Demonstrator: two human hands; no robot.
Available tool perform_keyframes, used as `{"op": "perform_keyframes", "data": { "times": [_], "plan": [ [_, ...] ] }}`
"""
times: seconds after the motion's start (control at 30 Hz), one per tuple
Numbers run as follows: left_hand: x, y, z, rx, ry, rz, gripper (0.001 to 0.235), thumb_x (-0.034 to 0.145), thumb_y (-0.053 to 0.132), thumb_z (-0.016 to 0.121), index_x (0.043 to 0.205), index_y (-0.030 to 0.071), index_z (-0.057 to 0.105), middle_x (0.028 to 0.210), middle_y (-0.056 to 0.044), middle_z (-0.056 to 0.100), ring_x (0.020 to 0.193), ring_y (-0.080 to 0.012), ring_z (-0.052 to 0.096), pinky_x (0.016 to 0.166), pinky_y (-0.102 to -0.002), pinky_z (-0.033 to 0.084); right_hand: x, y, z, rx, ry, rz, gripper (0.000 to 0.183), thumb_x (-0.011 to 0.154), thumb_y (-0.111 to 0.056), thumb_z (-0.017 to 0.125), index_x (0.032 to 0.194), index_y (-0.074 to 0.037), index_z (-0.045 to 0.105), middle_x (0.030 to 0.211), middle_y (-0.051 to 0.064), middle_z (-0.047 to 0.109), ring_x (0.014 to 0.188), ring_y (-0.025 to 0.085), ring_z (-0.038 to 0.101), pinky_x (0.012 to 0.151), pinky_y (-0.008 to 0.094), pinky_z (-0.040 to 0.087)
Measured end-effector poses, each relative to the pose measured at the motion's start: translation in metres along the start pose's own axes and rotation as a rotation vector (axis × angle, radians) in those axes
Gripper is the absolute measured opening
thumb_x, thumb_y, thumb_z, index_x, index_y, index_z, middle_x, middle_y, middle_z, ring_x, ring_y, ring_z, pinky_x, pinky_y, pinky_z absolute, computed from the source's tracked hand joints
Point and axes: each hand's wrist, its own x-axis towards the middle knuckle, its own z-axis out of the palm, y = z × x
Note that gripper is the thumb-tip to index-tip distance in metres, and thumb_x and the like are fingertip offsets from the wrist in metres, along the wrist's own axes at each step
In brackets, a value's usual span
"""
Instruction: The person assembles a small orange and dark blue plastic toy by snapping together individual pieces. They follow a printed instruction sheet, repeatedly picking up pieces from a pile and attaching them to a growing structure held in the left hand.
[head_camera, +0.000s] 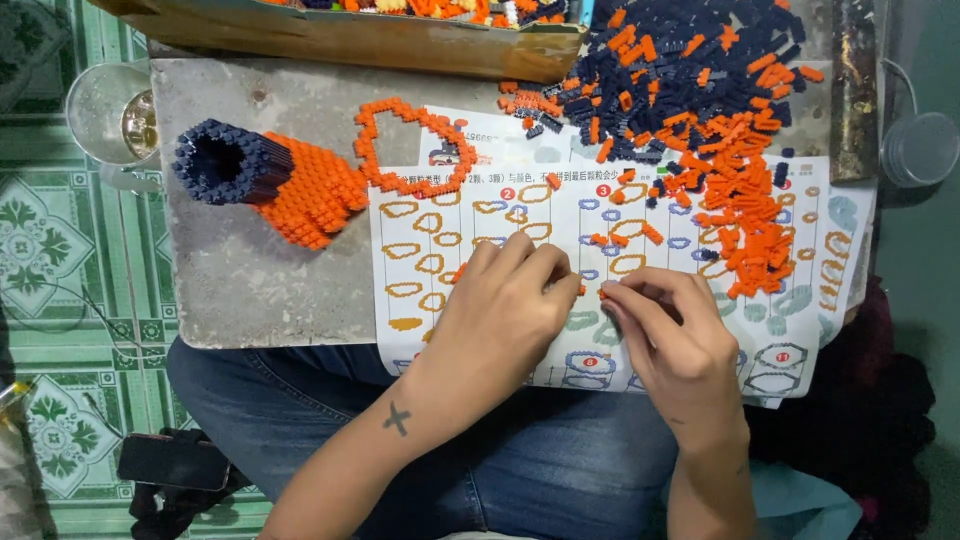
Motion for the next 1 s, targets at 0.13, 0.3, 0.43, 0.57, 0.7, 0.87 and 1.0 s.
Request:
{"op": "perform_keyframes", "data": {
  "times": [0.13, 0.3, 0.43, 0.57, 0.7, 0.87, 1.0],
  "plan": [
    [-0.002, 0.000, 0.003, -0.013, 0.006, -0.031, 0.014, 0.095, 0.004, 0.076, 0.107, 0.002, 0.082, 0.110, -0.011, 0.071, 0.102, -0.0262, 0.056, 0.092, -0.041, 0.045, 0.001, 0.003, 0.003, 0.046, -0.003, 0.002, 0.026, 0.086, 0.010, 0.089, 0.111, 0.006, 0.085, 0.116, 0.016, 0.079, 0.098, 0.026, 0.072, 0.084, 0.035, 0.061],
    [-0.002, 0.001, 0.001, 0.004, 0.019, -0.051, 0.013, 0.099, 0.009, 0.076, 0.108, 0.003, 0.084, 0.108, -0.009, 0.071, 0.100, -0.0256, 0.055, 0.090, -0.040, 0.044, 0.004, 0.004, 0.008, 0.059, 0.008, -0.011, 0.026, 0.086, 0.012, 0.090, 0.111, 0.006, 0.085, 0.114, 0.016, 0.079, 0.097, 0.025, 0.071, 0.084, 0.035, 0.059],
    [-0.002, 0.003, 0.003, 0.028, 0.036, -0.069, 0.010, 0.098, 0.007, 0.077, 0.105, 0.003, 0.083, 0.109, -0.009, 0.073, 0.097, -0.0255, 0.055, 0.089, -0.039, 0.044, 0.005, 0.004, 0.009, 0.076, -0.003, -0.033, 0.027, 0.084, 0.012, 0.089, 0.110, 0.006, 0.085, 0.112, 0.015, 0.080, 0.096, 0.025, 0.070, 0.085, 0.035, 0.057],
    [-0.001, 0.004, 0.003, 0.023, 0.047, -0.071, 0.009, 0.096, 0.005, 0.077, 0.102, 0.003, 0.083, 0.109, -0.010, 0.072, 0.097, -0.0266, 0.054, 0.088, -0.040, 0.043, 0.006, 0.002, 0.010, 0.058, 0.000, -0.047, 0.026, 0.085, 0.013, 0.089, 0.110, 0.007, 0.085, 0.112, 0.016, 0.079, 0.095, 0.026, 0.070, 0.084, 0.035, 0.058],
    [-0.002, 0.005, 0.004, 0.025, 0.068, -0.066, 0.009, 0.094, 0.004, 0.078, 0.100, 0.002, 0.083, 0.109, -0.012, 0.073, 0.096, -0.0271, 0.054, 0.088, -0.040, 0.042, 0.007, 0.000, 0.008, 0.057, -0.017, -0.018, 0.028, 0.085, 0.012, 0.090, 0.111, 0.008, 0.085, 0.113, 0.016, 0.079, 0.096, 0.026, 0.070, 0.084, 0.035, 0.057],
    [-0.003, 0.008, 0.006, 0.060, 0.098, -0.076, 0.010, 0.092, 0.004, 0.078, 0.101, 0.001, 0.083, 0.109, -0.013, 0.072, 0.097, -0.0276, 0.055, 0.088, -0.041, 0.042, 0.010, -0.003, 0.004, 0.055, -0.038, -0.001, 0.027, 0.086, 0.012, 0.089, 0.112, 0.008, 0.085, 0.115, 0.017, 0.078, 0.097, 0.026, 0.070, 0.083, 0.035, 0.058],
    [-0.002, 0.010, 0.006, 0.094, 0.112, -0.071, 0.012, 0.092, 0.004, 0.078, 0.101, 0.000, 0.083, 0.107, -0.014, 0.071, 0.095, -0.0269, 0.054, 0.086, -0.040, 0.042, 0.011, -0.006, 0.002, 0.041, -0.065, 0.009, 0.028, 0.086, 0.013, 0.088, 0.113, 0.008, 0.085, 0.116, 0.018, 0.078, 0.097, 0.026, 0.070, 0.081, 0.034, 0.058]
  ]
}}
